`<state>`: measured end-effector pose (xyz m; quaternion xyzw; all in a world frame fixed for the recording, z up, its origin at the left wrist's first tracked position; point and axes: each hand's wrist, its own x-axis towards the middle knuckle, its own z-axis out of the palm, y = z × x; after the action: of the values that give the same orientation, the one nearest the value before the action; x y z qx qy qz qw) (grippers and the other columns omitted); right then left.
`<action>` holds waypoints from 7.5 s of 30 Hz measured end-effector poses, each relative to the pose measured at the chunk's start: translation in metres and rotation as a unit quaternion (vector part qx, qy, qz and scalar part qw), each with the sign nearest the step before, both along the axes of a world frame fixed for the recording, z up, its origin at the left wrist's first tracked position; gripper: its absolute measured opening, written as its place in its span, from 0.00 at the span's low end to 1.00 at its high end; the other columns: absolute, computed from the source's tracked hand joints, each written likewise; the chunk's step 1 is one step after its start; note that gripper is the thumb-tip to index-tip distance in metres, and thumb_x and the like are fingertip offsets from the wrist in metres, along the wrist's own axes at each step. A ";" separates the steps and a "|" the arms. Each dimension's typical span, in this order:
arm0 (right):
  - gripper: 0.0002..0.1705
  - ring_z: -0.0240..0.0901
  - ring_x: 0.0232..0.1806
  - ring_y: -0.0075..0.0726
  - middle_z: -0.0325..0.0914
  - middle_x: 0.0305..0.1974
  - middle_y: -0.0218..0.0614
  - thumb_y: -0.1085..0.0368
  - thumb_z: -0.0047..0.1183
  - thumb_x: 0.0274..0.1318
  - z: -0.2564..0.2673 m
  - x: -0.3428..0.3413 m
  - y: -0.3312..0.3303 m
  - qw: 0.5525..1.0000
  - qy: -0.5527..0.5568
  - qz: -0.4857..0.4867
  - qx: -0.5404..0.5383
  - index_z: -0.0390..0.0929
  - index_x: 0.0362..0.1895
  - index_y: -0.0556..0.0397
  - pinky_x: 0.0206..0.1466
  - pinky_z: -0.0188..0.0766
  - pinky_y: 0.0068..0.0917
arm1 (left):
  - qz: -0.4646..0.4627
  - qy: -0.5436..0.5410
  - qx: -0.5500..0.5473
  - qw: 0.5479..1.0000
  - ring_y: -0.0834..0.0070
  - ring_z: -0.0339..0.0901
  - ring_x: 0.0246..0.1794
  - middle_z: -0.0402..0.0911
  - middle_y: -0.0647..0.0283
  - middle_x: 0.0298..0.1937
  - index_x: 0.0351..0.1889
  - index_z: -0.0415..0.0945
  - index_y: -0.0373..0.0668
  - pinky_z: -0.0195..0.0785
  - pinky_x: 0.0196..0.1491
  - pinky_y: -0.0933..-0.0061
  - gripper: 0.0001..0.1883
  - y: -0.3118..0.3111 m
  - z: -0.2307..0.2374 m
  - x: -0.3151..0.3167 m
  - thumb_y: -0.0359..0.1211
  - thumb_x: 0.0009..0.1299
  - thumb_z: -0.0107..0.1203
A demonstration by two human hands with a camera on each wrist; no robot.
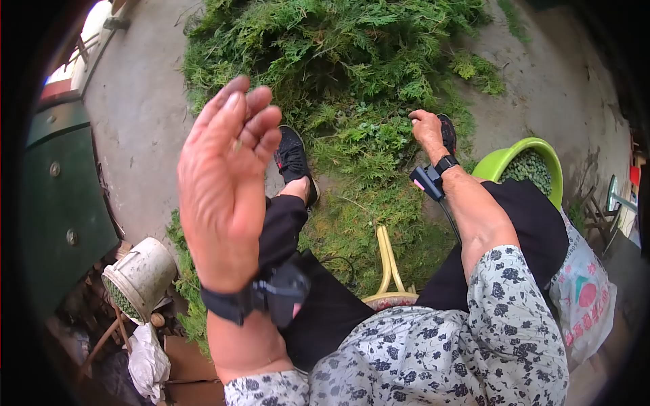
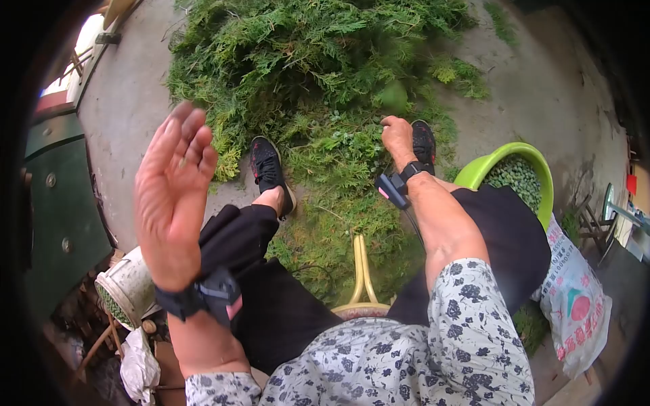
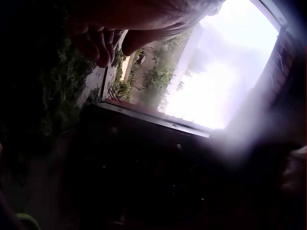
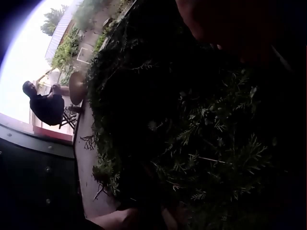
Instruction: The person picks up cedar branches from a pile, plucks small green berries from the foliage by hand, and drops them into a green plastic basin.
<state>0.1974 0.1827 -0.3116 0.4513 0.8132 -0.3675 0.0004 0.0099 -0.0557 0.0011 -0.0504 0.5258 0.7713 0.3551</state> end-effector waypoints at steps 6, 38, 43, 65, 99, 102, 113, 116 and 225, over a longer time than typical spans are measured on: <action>0.19 0.73 0.44 0.58 0.70 0.39 0.46 0.73 0.41 0.51 -0.011 -0.032 -0.026 0.974 -0.100 0.182 0.091 0.72 0.49 0.45 0.43 0.71 0.47 | 0.014 -0.024 -0.044 0.999 0.76 0.73 0.40 0.76 0.60 0.44 0.58 0.64 0.33 0.67 0.44 0.76 0.21 0.004 0.009 0.004 0.33 0.70 0.50; 0.05 0.69 0.25 0.20 0.73 0.28 0.27 0.69 0.52 0.56 0.299 -0.080 -0.056 0.885 0.367 -0.050 -0.281 0.75 0.34 0.59 0.20 0.67 0.18 | -0.007 0.079 -0.097 0.992 0.79 0.70 0.45 0.77 0.68 0.43 0.48 0.73 0.42 0.59 0.46 0.71 0.17 0.040 -0.020 0.052 0.36 0.63 0.58; 0.05 0.70 0.27 0.20 0.74 0.32 0.28 0.71 0.51 0.57 0.319 -0.076 -0.073 0.836 0.411 -0.061 -0.358 0.74 0.37 0.59 0.23 0.69 0.19 | -0.062 0.037 0.055 0.996 0.79 0.73 0.40 0.79 0.65 0.40 0.44 0.76 0.37 0.64 0.40 0.76 0.15 0.052 0.001 0.040 0.33 0.62 0.61; 0.12 0.75 0.35 0.45 0.76 0.33 0.42 0.72 0.56 0.48 0.352 -0.059 -0.035 0.881 0.423 0.127 0.171 0.79 0.40 0.55 0.37 0.71 0.27 | 0.016 0.028 0.082 0.996 0.72 0.80 0.29 0.81 0.60 0.33 0.39 0.74 0.36 0.76 0.33 0.74 0.11 0.085 0.003 0.021 0.21 0.58 0.60; 0.10 0.70 0.27 0.22 0.74 0.32 0.32 0.70 0.52 0.57 0.348 -0.062 -0.006 0.756 0.470 0.014 -0.455 0.70 0.44 0.56 0.28 0.67 0.16 | -0.073 0.096 0.043 0.992 0.79 0.74 0.25 0.79 0.66 0.29 0.37 0.77 0.38 0.65 0.27 0.78 0.07 0.080 0.015 0.033 0.26 0.61 0.59; 0.13 0.68 0.25 0.18 0.73 0.30 0.30 0.70 0.54 0.55 0.347 -0.062 -0.010 0.806 0.427 0.019 -0.409 0.70 0.45 0.56 0.26 0.66 0.13 | -0.063 0.063 0.045 0.995 0.78 0.74 0.28 0.80 0.67 0.31 0.38 0.77 0.40 0.66 0.29 0.77 0.08 0.081 0.016 0.032 0.27 0.60 0.60; 0.11 0.68 0.24 0.15 0.73 0.27 0.27 0.69 0.58 0.50 0.346 -0.069 -0.030 0.879 0.377 0.092 -0.277 0.76 0.40 0.56 0.25 0.67 0.15 | -0.067 0.084 0.048 0.993 0.77 0.76 0.32 0.80 0.65 0.34 0.40 0.78 0.39 0.70 0.34 0.77 0.08 0.084 0.010 0.033 0.28 0.62 0.57; 0.09 0.70 0.23 0.17 0.75 0.28 0.28 0.70 0.55 0.54 0.342 -0.068 -0.030 0.818 0.401 0.034 -0.411 0.75 0.40 0.55 0.24 0.70 0.15 | -0.089 0.015 0.109 0.990 0.76 0.77 0.33 0.80 0.63 0.34 0.42 0.76 0.38 0.73 0.34 0.75 0.10 0.081 0.020 0.035 0.27 0.62 0.55; 0.08 0.73 0.31 0.26 0.76 0.31 0.32 0.73 0.51 0.52 0.328 -0.067 -0.021 0.711 0.434 -0.074 -0.548 0.73 0.39 0.53 0.25 0.66 0.19 | -0.087 0.120 0.013 0.989 0.90 0.66 0.27 0.75 0.76 0.30 0.39 0.78 0.41 0.58 0.26 0.83 0.11 0.073 0.006 0.035 0.37 0.65 0.59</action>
<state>0.1305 0.1616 0.0163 0.2220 0.3435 -0.9029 -0.1322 0.0445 0.0170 0.0066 0.0930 0.5572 0.7446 0.3556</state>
